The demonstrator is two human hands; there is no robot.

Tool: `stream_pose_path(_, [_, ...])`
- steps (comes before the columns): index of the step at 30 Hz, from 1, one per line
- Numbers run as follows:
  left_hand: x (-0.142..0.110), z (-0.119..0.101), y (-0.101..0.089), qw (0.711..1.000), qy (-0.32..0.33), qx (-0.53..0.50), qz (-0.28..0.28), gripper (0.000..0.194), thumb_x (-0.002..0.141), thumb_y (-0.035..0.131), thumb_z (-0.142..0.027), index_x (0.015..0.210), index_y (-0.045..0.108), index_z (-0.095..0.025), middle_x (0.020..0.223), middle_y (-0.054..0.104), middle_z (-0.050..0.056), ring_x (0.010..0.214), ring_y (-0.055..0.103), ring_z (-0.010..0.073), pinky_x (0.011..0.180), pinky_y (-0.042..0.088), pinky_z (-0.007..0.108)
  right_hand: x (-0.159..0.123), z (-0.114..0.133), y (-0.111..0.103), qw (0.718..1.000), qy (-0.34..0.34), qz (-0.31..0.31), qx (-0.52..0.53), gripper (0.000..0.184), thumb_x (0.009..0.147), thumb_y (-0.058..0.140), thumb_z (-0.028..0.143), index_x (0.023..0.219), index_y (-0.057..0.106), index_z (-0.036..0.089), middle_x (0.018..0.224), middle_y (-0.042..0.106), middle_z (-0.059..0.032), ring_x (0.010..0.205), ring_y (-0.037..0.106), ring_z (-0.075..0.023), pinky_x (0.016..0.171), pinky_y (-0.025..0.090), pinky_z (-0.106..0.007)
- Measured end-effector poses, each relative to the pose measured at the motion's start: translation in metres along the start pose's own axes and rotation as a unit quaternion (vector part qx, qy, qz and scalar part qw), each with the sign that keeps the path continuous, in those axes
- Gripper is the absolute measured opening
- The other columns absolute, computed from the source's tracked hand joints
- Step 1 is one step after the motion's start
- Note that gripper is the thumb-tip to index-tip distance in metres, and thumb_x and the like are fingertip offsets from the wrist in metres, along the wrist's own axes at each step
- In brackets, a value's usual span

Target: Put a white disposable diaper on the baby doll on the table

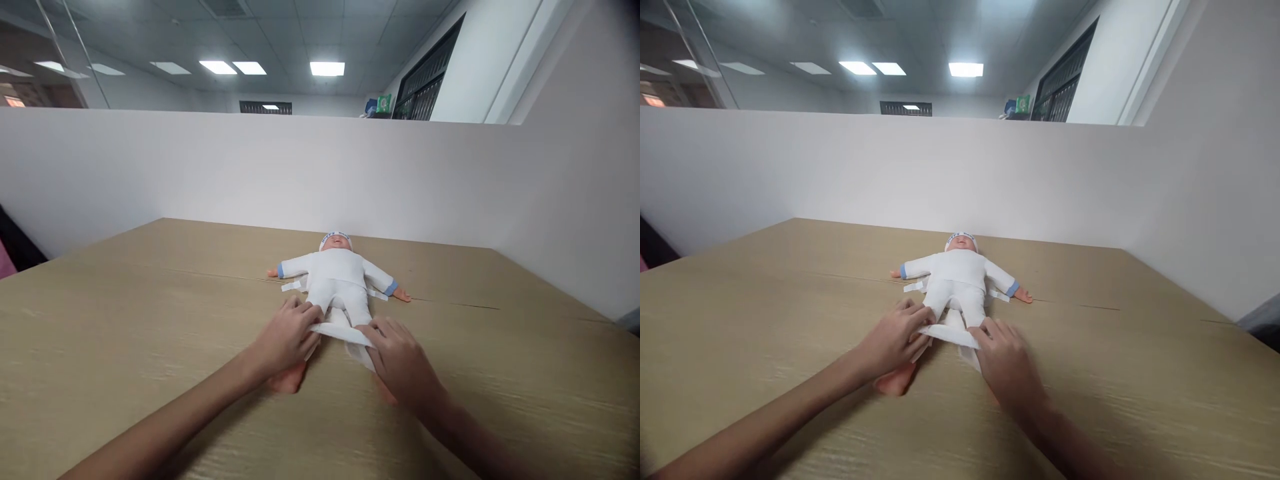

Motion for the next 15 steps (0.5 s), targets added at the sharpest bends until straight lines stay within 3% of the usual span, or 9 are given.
stream_pose_path(4, [0.025, 0.008, -0.026, 0.993, 0.02, -0.111, -0.045, 0.019, 0.107, 0.053, -0.036, 0.108, 0.066, -0.023, 0.117, 0.071, 0.008, 0.111, 0.061, 0.029, 0.1, 0.05, 0.044, 0.028, -0.027, -0.01, 0.989, 0.042, -0.021, 0.14, 0.025, 0.11, 0.045, 0.023, 0.113, 0.07, 0.022, 0.111, 0.068, -0.0088, 0.102, 0.065, -0.0266, 0.087, 0.054, -0.04])
stream_pose_path(8, [0.069, 0.035, -0.033, 0.98, 0.004, -0.187, -0.067, 0.035, 0.108, 0.049, -0.051, 0.117, 0.069, -0.023, 0.131, 0.071, 0.011, 0.126, 0.06, 0.0333, 0.115, 0.045, 0.05, 0.07, -0.055, -0.012, 0.957, 0.09, -0.066, 0.269, 0.032, 0.11, 0.046, 0.04, 0.12, 0.07, 0.021, 0.131, 0.065, -0.013, 0.126, 0.061, -0.0299, 0.114, 0.048, -0.046])
stream_pose_path(11, [0.107, 0.074, -0.018, 0.947, -0.064, -0.309, -0.062, 0.045, 0.104, 0.056, -0.06, 0.119, 0.07, -0.02, 0.129, 0.074, 0.012, 0.127, 0.062, 0.0353, 0.117, 0.045, 0.049, 0.106, -0.082, 0.011, 0.927, 0.141, -0.038, 0.344, 0.041, 0.107, 0.048, 0.053, 0.116, 0.071, 0.021, 0.128, 0.071, -0.0118, 0.125, 0.063, -0.0306, 0.119, 0.046, -0.049])
stream_pose_path(15, [0.137, 0.119, 0.023, 0.862, -0.166, -0.478, -0.025, 0.06, 0.092, 0.068, -0.067, 0.125, 0.069, -0.017, 0.125, 0.078, 0.014, 0.131, 0.064, 0.036, 0.116, 0.048, 0.045, 0.144, -0.116, 0.058, 0.89, 0.186, 0.031, 0.416, 0.053, 0.103, 0.051, 0.066, 0.115, 0.075, 0.021, 0.121, 0.079, -0.0098, 0.116, 0.071, -0.0304, 0.11, 0.056, -0.05])
Point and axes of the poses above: each hand's wrist, its own x-axis towards the middle knuckle, its own y-axis out of the palm, z = x × y, the point moved 9 cm from there along x, towards the middle knuckle
